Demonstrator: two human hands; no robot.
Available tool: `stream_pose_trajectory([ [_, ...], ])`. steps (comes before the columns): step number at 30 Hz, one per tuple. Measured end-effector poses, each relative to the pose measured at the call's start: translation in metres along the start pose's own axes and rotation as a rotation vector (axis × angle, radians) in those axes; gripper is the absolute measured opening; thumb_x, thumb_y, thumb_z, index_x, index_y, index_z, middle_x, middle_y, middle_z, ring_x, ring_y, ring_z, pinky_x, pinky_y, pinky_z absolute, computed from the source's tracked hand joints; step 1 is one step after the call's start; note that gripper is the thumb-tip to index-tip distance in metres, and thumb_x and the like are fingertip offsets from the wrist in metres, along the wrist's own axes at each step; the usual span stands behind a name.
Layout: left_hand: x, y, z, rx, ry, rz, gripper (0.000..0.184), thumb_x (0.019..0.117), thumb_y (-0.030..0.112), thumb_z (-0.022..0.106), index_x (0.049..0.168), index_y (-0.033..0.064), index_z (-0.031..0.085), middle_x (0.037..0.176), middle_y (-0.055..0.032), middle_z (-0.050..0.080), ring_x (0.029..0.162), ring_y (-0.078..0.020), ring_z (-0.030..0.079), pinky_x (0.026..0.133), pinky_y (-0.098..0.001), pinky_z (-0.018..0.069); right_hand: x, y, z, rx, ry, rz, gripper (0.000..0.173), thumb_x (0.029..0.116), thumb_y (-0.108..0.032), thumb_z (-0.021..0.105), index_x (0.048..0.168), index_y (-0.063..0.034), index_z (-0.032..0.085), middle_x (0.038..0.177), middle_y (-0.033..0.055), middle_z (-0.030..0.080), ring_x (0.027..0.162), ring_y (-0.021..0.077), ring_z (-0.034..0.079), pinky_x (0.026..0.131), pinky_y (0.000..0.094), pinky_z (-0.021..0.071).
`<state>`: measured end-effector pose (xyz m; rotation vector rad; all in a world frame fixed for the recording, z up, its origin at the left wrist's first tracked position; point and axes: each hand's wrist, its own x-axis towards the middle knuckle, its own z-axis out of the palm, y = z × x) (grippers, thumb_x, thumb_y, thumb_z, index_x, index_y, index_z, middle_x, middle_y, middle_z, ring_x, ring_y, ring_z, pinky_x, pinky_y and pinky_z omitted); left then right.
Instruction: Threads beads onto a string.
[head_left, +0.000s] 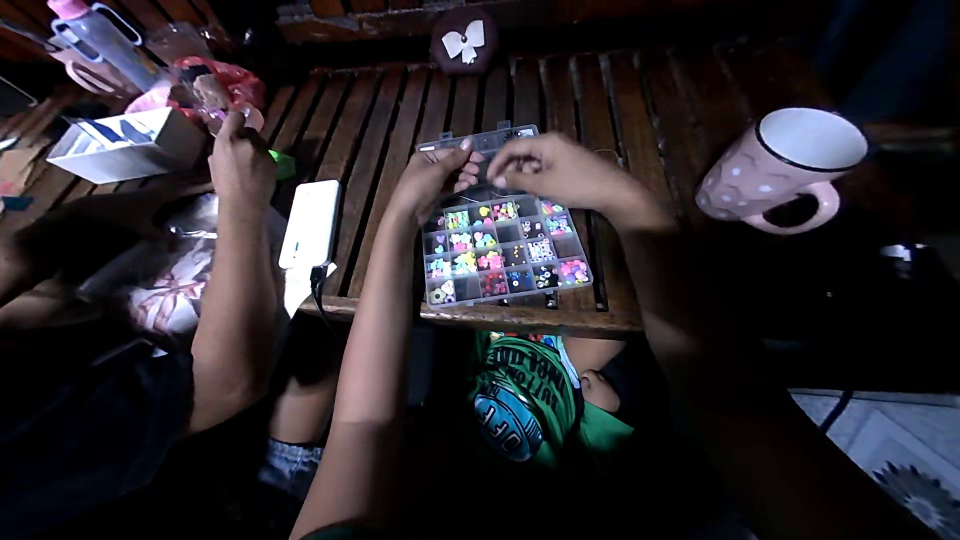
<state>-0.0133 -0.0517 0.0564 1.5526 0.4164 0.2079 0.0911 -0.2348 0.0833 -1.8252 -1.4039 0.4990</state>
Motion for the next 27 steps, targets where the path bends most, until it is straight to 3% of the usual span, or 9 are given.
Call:
stream_pose_trajectory([
  [2, -0.002, 0.002, 0.001, -0.032, -0.019, 0.003, 0.029, 0.1105, 0.022, 0.045, 0.099, 0.0068, 0.067, 0.077, 0.0067, 0.066, 0.068, -0.0008, 0.063, 0.068, -0.0171, 0.0539, 0.008, 0.005, 0.011, -0.028, 0.251, -0.078, 0.022, 0.0997, -0.011, 0.064, 0.12, -0.0007, 0.066, 0.104, 0.0092, 0.062, 0.076, 0.0076, 0.053, 0.068, 0.0225, 0.0453],
  [4, -0.002, 0.001, 0.001, -0.055, -0.053, 0.016, 0.028, 0.1107, 0.02, 0.044, 0.099, 0.0079, 0.067, 0.078, 0.0072, 0.066, 0.069, -0.0001, 0.062, 0.068, -0.0162, 0.0535, 0.013, 0.009, 0.019, -0.065, 0.383, -0.114, 0.026, 0.0981, -0.011, 0.067, 0.122, -0.001, 0.067, 0.109, 0.0119, 0.059, 0.08, 0.0093, 0.054, 0.069, 0.0213, 0.0458],
  [10, -0.003, 0.0, 0.002, -0.055, -0.139, 0.029, 0.027, 0.1102, 0.019, 0.045, 0.098, 0.0076, 0.066, 0.08, 0.0066, 0.067, 0.071, -0.0005, 0.064, 0.071, -0.0167, 0.0545, 0.017, 0.02, 0.026, -0.067, 0.41, -0.16, 0.019, 0.0978, -0.011, 0.067, 0.113, -0.0008, 0.073, 0.111, 0.013, 0.061, 0.086, 0.0081, 0.056, 0.074, 0.0179, 0.0464],
  [15, -0.003, 0.001, 0.001, -0.049, -0.159, 0.032, 0.027, 0.1098, 0.016, 0.046, 0.095, 0.008, 0.067, 0.078, 0.0059, 0.068, 0.072, -0.0013, 0.065, 0.073, -0.0174, 0.0553, 0.018, 0.02, 0.031, -0.08, 0.472, -0.199, 0.012, 0.0956, -0.007, 0.067, 0.102, 0.0011, 0.073, 0.103, 0.0119, 0.064, 0.077, 0.0052, 0.053, 0.068, 0.0163, 0.0439],
  [22, -0.002, 0.001, 0.002, -0.01, -0.122, 0.091, 0.021, 0.1084, 0.013, 0.049, 0.098, 0.0066, 0.066, 0.078, 0.007, 0.066, 0.07, -0.0004, 0.063, 0.071, -0.0172, 0.0545, 0.018, 0.021, 0.026, -0.107, 0.493, -0.169, 0.015, 0.0991, -0.01, 0.062, 0.104, 0.0008, 0.072, 0.101, 0.0106, 0.063, 0.074, 0.0051, 0.052, 0.066, 0.0175, 0.0428],
  [27, 0.004, -0.004, -0.001, -0.061, 0.009, 0.115, 0.022, 0.1091, 0.014, 0.048, 0.101, 0.0045, 0.066, 0.078, 0.0061, 0.063, 0.068, -0.0004, 0.06, 0.068, -0.0166, 0.0529, 0.014, 0.02, 0.008, -0.031, 0.775, -0.107, 0.021, 0.102, -0.013, 0.057, 0.112, 0.0022, 0.068, 0.103, 0.0077, 0.066, 0.069, 0.0008, 0.05, 0.063, 0.018, 0.0431],
])
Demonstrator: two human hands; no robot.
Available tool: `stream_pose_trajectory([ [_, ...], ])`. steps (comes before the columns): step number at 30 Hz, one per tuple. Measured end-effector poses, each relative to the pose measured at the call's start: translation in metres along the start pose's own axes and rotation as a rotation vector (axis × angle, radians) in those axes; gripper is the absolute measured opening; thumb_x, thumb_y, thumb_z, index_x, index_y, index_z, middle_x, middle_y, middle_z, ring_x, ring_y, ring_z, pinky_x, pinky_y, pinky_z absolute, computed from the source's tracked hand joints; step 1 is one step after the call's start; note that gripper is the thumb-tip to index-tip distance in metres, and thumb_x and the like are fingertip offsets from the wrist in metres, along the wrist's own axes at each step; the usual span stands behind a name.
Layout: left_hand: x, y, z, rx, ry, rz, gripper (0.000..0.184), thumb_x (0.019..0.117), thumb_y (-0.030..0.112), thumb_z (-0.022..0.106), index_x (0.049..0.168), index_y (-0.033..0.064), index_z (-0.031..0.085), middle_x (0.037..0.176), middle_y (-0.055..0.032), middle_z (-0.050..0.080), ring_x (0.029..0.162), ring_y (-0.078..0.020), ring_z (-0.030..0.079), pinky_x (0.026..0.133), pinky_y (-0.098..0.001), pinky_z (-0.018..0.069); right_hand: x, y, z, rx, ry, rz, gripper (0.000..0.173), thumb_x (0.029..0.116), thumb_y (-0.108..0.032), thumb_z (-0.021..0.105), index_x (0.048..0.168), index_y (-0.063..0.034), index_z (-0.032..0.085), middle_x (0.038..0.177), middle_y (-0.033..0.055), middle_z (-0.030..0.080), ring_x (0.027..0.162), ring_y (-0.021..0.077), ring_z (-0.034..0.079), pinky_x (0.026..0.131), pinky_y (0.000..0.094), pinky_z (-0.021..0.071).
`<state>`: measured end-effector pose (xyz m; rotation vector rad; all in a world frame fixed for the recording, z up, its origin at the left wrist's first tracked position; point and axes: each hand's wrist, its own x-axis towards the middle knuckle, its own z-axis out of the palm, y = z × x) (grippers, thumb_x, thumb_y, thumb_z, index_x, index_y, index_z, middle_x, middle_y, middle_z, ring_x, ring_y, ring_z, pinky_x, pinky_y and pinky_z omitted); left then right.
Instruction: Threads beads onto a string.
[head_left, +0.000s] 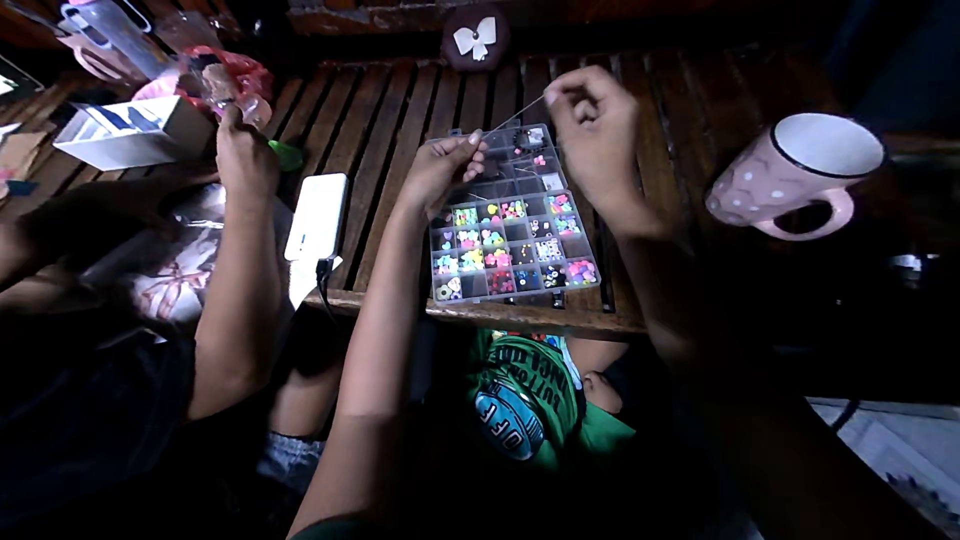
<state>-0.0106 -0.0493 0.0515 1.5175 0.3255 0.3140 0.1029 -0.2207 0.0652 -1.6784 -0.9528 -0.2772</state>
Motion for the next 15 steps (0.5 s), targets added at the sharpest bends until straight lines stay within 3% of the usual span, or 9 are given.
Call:
stream_pose_trajectory([
  [5, -0.001, 0.0, 0.0, -0.02, 0.04, -0.017, 0.021, 0.1089, 0.015, 0.048, 0.101, 0.0043, 0.065, 0.078, 0.0057, 0.063, 0.068, -0.0011, 0.061, 0.068, -0.0167, 0.0535, 0.011, 0.003, -0.018, 0.152, 0.298, -0.058, 0.016, 0.1031, -0.007, 0.054, 0.109, 0.0054, 0.062, 0.096, 0.0023, 0.063, 0.07, -0.001, 0.055, 0.063, 0.0171, 0.0494],
  [7, 0.001, -0.001, 0.0, -0.017, 0.057, -0.022, 0.022, 0.109, 0.015, 0.048, 0.1, 0.0044, 0.065, 0.078, 0.0058, 0.063, 0.068, -0.0012, 0.061, 0.068, -0.0169, 0.0539, 0.012, 0.001, -0.021, 0.204, 0.286, -0.063, 0.014, 0.1028, -0.007, 0.054, 0.107, 0.0036, 0.061, 0.095, -0.0001, 0.061, 0.072, -0.0014, 0.057, 0.064, 0.0166, 0.0501],
  [9, 0.001, -0.002, 0.0, -0.023, 0.076, -0.033, 0.022, 0.1088, 0.017, 0.049, 0.099, 0.0046, 0.065, 0.077, 0.0058, 0.063, 0.067, -0.0009, 0.061, 0.067, -0.0169, 0.0537, 0.009, -0.005, -0.026, 0.236, 0.059, -0.039, 0.012, 0.1015, -0.009, 0.056, 0.106, 0.0015, 0.061, 0.096, -0.0023, 0.063, 0.076, -0.0023, 0.059, 0.068, 0.0178, 0.0523],
  [11, 0.0, -0.001, 0.0, -0.032, 0.077, -0.044, 0.021, 0.1085, 0.017, 0.05, 0.1, 0.0048, 0.065, 0.078, 0.0055, 0.064, 0.067, -0.0012, 0.061, 0.067, -0.0168, 0.0535, 0.005, -0.015, -0.033, 0.218, -0.342, 0.022, 0.011, 0.0975, -0.008, 0.062, 0.102, 0.0009, 0.065, 0.093, -0.0021, 0.065, 0.076, -0.0018, 0.06, 0.071, 0.019, 0.0537],
  [13, 0.0, -0.001, 0.001, -0.018, 0.07, -0.052, 0.021, 0.1087, 0.018, 0.05, 0.1, 0.0052, 0.065, 0.078, 0.0054, 0.063, 0.067, -0.0009, 0.061, 0.066, -0.0165, 0.0531, 0.002, -0.026, -0.036, 0.156, -0.784, 0.12, 0.005, 0.0936, -0.003, 0.067, 0.095, 0.0018, 0.068, 0.085, 0.0012, 0.065, 0.071, 0.0015, 0.058, 0.067, 0.0201, 0.0505],
  [15, 0.0, 0.0, 0.001, -0.008, 0.063, -0.057, 0.023, 0.109, 0.019, 0.049, 0.098, 0.0055, 0.065, 0.077, 0.0054, 0.063, 0.066, -0.0011, 0.06, 0.066, -0.0166, 0.0527, 0.001, -0.031, -0.033, 0.085, -1.112, 0.214, 0.002, 0.0931, 0.0, 0.069, 0.093, 0.0012, 0.071, 0.078, 0.0019, 0.065, 0.065, 0.0032, 0.056, 0.063, 0.0201, 0.0485],
])
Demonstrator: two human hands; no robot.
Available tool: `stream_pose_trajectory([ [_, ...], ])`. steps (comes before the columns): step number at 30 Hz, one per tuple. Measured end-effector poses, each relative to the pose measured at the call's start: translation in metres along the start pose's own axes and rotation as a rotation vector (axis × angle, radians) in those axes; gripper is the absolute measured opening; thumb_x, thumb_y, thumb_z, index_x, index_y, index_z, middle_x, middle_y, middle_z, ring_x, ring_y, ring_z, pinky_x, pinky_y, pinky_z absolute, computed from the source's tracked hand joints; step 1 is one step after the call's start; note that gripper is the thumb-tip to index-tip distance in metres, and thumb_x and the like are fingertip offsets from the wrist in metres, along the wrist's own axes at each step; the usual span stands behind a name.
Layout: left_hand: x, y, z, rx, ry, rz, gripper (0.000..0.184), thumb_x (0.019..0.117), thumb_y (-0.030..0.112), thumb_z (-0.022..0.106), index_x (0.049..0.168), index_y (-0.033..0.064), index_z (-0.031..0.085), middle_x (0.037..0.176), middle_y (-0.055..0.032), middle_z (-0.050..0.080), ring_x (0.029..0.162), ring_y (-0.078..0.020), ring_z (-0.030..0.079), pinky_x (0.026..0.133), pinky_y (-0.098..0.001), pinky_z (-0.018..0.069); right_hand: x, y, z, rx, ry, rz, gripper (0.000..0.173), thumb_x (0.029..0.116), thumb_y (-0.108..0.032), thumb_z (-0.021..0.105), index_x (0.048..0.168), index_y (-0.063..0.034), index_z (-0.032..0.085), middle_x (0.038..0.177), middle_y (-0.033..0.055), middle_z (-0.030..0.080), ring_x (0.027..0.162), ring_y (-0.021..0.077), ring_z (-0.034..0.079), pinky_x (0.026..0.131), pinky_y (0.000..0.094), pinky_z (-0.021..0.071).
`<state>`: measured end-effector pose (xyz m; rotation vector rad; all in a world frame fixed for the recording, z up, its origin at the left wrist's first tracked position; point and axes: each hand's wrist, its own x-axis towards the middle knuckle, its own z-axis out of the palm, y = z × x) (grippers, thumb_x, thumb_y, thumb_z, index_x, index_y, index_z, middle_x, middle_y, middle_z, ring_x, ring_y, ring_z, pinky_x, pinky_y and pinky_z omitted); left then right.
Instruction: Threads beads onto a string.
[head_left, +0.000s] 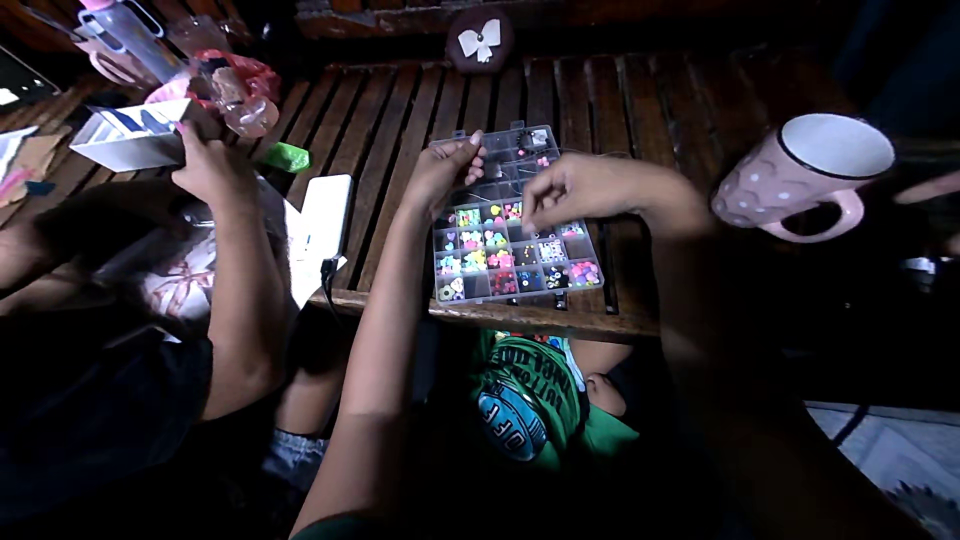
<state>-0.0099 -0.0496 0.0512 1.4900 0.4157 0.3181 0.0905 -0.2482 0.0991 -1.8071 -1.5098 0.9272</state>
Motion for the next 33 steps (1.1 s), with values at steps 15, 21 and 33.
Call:
stream_pose_trajectory([
  [15, -0.005, 0.005, 0.002, 0.014, -0.098, -0.014, 0.031, 0.1107, 0.025, 0.045, 0.098, 0.0076, 0.067, 0.077, 0.0071, 0.064, 0.066, 0.0004, 0.059, 0.065, -0.0158, 0.0513, 0.029, 0.021, 0.013, -0.103, 0.669, -0.175, 0.021, 0.0987, -0.013, 0.066, 0.117, -0.0023, 0.067, 0.104, 0.0078, 0.062, 0.077, 0.0055, 0.053, 0.067, 0.0201, 0.0451],
  [21, -0.006, 0.006, 0.004, -0.004, -0.153, -0.053, 0.027, 0.1096, 0.02, 0.048, 0.096, 0.0075, 0.067, 0.077, 0.0063, 0.067, 0.069, 0.0001, 0.063, 0.068, -0.0161, 0.0541, 0.041, 0.028, 0.028, -0.133, 0.779, -0.24, 0.022, 0.0947, -0.013, 0.072, 0.112, -0.0002, 0.073, 0.109, 0.0131, 0.064, 0.083, 0.0092, 0.057, 0.07, 0.0201, 0.0466],
  [33, -0.009, 0.008, 0.008, 0.02, -0.179, -0.07, 0.027, 0.1101, 0.018, 0.046, 0.098, 0.0051, 0.066, 0.082, 0.0044, 0.07, 0.075, -0.0024, 0.067, 0.076, -0.0192, 0.057, 0.048, 0.037, 0.032, -0.252, 0.859, -0.243, 0.013, 0.0961, -0.012, 0.067, 0.099, -0.002, 0.075, 0.101, 0.0108, 0.068, 0.081, 0.0145, 0.059, 0.077, 0.0331, 0.048],
])
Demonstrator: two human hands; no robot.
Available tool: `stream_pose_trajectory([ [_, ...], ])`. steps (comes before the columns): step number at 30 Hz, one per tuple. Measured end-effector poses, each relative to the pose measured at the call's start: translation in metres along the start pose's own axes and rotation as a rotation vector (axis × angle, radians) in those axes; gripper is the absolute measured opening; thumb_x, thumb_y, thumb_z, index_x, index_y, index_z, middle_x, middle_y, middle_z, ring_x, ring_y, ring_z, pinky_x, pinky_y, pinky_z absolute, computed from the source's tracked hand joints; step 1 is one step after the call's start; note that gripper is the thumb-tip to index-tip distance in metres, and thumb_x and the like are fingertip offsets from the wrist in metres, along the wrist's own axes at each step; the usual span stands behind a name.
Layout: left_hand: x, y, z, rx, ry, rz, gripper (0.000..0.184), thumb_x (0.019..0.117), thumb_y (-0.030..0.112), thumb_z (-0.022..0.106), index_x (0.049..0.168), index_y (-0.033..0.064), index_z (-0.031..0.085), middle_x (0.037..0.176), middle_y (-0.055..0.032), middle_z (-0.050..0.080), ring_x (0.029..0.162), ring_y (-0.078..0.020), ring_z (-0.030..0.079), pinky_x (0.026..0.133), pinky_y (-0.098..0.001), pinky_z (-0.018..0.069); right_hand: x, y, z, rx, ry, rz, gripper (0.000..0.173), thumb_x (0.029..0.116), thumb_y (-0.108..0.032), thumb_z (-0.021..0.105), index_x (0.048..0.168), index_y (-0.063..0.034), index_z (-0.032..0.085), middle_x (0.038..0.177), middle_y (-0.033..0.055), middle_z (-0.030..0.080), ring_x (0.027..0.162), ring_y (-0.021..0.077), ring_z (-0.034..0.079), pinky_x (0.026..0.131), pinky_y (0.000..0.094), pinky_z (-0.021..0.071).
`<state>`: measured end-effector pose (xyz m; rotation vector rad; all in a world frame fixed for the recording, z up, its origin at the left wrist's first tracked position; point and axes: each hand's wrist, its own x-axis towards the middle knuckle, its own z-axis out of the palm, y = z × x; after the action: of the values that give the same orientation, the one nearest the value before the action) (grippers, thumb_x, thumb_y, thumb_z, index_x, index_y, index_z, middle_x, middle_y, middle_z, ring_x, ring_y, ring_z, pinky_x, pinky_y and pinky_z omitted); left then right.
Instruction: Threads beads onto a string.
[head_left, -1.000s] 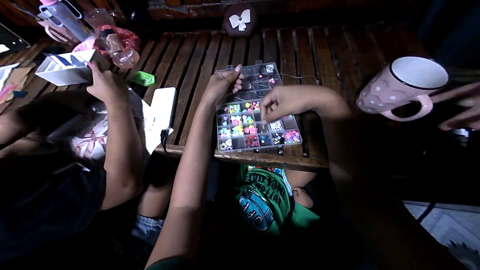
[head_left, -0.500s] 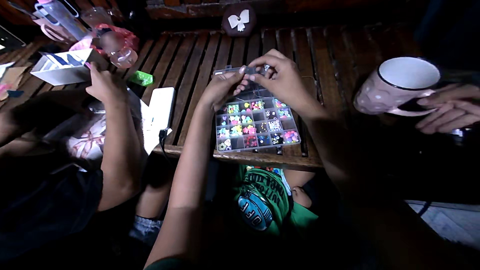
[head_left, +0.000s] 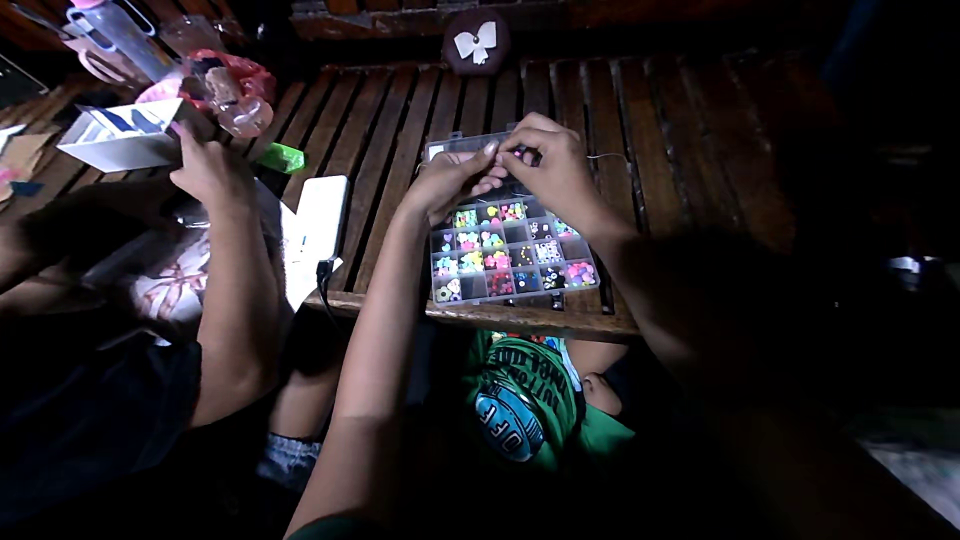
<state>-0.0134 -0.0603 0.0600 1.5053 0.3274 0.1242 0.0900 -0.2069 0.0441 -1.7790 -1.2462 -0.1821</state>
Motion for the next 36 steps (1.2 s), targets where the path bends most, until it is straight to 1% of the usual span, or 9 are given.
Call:
stream_pose_trajectory([
  [4, 0.002, -0.003, -0.005, -0.004, 0.022, 0.011, 0.017, 0.1067, 0.011, 0.052, 0.099, 0.0054, 0.066, 0.081, 0.0051, 0.068, 0.073, -0.0016, 0.065, 0.075, -0.0181, 0.0563, 0.0, 0.0, -0.002, -0.038, -0.029, -0.006, 0.013, 0.097, -0.014, 0.068, 0.1, -0.0044, 0.076, 0.104, 0.0099, 0.069, 0.085, 0.0173, 0.062, 0.082, 0.0401, 0.0482],
  [6, 0.003, -0.004, -0.005, -0.014, 0.028, 0.015, 0.016, 0.1058, 0.009, 0.054, 0.097, 0.006, 0.067, 0.079, 0.0055, 0.068, 0.072, -0.0015, 0.065, 0.074, -0.0178, 0.0564, -0.001, 0.0, -0.002, -0.064, -0.019, -0.024, 0.014, 0.0973, -0.015, 0.068, 0.1, -0.0058, 0.078, 0.103, 0.0096, 0.07, 0.086, 0.0189, 0.063, 0.087, 0.0452, 0.0452],
  [10, 0.002, -0.003, -0.004, 0.015, 0.05, 0.019, 0.014, 0.1046, 0.007, 0.055, 0.096, 0.0062, 0.066, 0.079, 0.0059, 0.067, 0.072, -0.0009, 0.064, 0.074, -0.0176, 0.0555, -0.001, 0.0, -0.003, -0.116, -0.017, -0.05, 0.015, 0.0977, -0.016, 0.067, 0.101, -0.0067, 0.078, 0.103, 0.01, 0.071, 0.087, 0.0214, 0.064, 0.087, 0.0478, 0.0449],
  [14, 0.002, -0.004, -0.005, 0.028, 0.034, 0.073, 0.016, 0.1043, 0.006, 0.055, 0.093, 0.0077, 0.066, 0.078, 0.0064, 0.066, 0.071, -0.0002, 0.063, 0.073, -0.0167, 0.0549, 0.001, 0.001, -0.003, -0.072, -0.013, -0.058, 0.014, 0.0972, -0.016, 0.068, 0.101, -0.0053, 0.077, 0.103, 0.0102, 0.07, 0.083, 0.0202, 0.063, 0.083, 0.0458, 0.0467],
  [18, 0.002, -0.004, -0.006, 0.025, 0.045, 0.101, 0.016, 0.1034, 0.005, 0.056, 0.091, 0.0077, 0.066, 0.077, 0.0066, 0.066, 0.07, -0.0001, 0.064, 0.072, -0.0166, 0.0551, 0.0, 0.001, -0.002, -0.05, 0.015, -0.08, 0.013, 0.0962, -0.014, 0.068, 0.099, -0.0043, 0.076, 0.101, 0.01, 0.07, 0.08, 0.0165, 0.062, 0.077, 0.0374, 0.0499],
  [26, 0.003, -0.006, -0.007, 0.114, 0.043, 0.141, 0.013, 0.1014, 0.003, 0.059, 0.091, 0.007, 0.064, 0.078, 0.0063, 0.066, 0.072, -0.0007, 0.064, 0.073, -0.0182, 0.0553, -0.002, 0.002, 0.003, -0.088, -0.004, -0.064, 0.014, 0.0948, -0.015, 0.068, 0.096, -0.0026, 0.074, 0.099, 0.0109, 0.068, 0.079, 0.0193, 0.061, 0.078, 0.0419, 0.0467],
  [28, 0.003, -0.006, -0.008, 0.098, 0.029, 0.12, 0.013, 0.1029, 0.004, 0.057, 0.093, 0.0071, 0.064, 0.078, 0.0065, 0.065, 0.072, -0.0003, 0.064, 0.074, -0.0175, 0.0552, -0.001, 0.0, 0.002, -0.052, -0.008, -0.048, 0.013, 0.0946, -0.014, 0.069, 0.096, -0.0012, 0.073, 0.1, 0.0119, 0.067, 0.079, 0.0181, 0.06, 0.077, 0.0386, 0.0475],
  [31, 0.001, -0.004, -0.008, 0.056, 0.003, 0.093, 0.016, 0.1055, 0.006, 0.051, 0.095, 0.0077, 0.063, 0.08, 0.007, 0.064, 0.072, 0.0006, 0.062, 0.073, -0.016, 0.0537, 0.001, -0.002, 0.0, 0.103, -0.018, -0.017, 0.012, 0.0944, -0.008, 0.068, 0.097, 0.0029, 0.071, 0.099, 0.0128, 0.064, 0.077, 0.0074, 0.056, 0.068, 0.0181, 0.0473],
  [36, 0.004, -0.005, -0.011, 0.009, 0.017, 0.08, 0.018, 0.1076, 0.008, 0.048, 0.1, 0.0078, 0.064, 0.08, 0.0072, 0.062, 0.072, -0.0005, 0.061, 0.073, -0.0166, 0.0531, 0.005, 0.001, -0.01, 0.157, 0.026, 0.082, 0.014, 0.0962, -0.01, 0.066, 0.102, 0.002, 0.07, 0.105, 0.0119, 0.063, 0.08, 0.0056, 0.059, 0.069, 0.0175, 0.049],
])
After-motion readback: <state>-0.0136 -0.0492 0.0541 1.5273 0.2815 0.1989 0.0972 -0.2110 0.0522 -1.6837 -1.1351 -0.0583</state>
